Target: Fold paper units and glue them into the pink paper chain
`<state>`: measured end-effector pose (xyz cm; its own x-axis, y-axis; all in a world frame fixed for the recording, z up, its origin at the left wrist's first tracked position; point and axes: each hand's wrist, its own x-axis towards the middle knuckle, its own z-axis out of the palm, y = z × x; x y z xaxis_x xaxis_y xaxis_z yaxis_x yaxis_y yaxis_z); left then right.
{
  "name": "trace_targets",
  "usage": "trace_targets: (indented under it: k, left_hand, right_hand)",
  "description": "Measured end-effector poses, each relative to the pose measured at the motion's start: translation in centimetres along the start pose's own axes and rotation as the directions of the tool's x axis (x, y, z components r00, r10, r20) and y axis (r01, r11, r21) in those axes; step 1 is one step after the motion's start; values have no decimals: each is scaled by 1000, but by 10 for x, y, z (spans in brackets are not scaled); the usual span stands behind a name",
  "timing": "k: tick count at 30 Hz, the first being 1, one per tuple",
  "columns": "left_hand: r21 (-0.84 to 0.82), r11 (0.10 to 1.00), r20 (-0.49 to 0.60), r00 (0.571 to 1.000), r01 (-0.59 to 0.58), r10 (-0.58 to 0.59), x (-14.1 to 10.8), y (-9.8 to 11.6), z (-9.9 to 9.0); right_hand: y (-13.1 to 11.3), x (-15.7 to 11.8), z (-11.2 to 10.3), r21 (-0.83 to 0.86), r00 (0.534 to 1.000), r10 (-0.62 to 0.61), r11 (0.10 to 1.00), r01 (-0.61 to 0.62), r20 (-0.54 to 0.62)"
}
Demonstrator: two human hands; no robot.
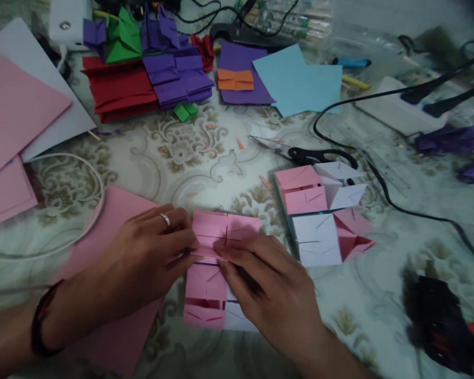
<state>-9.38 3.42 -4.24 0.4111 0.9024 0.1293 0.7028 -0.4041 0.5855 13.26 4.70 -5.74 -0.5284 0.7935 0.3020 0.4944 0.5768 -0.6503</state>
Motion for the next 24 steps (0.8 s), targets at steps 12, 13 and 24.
trace_targets:
  k: [12, 13, 24]
  left_hand:
    - [7, 999, -19, 999, -37, 37, -1, 2, 0]
    - [-1, 999, -26, 999, -40, 40, -1, 3, 1]
    - [1, 998, -60, 997, -55, 55, 0, 2, 2]
  right_hand:
    - [3, 1, 0, 55, 997, 70, 996, -71, 16]
    - [3, 1, 0, 58, 997, 76, 995, -76, 18]
    - [7, -1, 1, 106, 997, 66, 992, -63, -31]
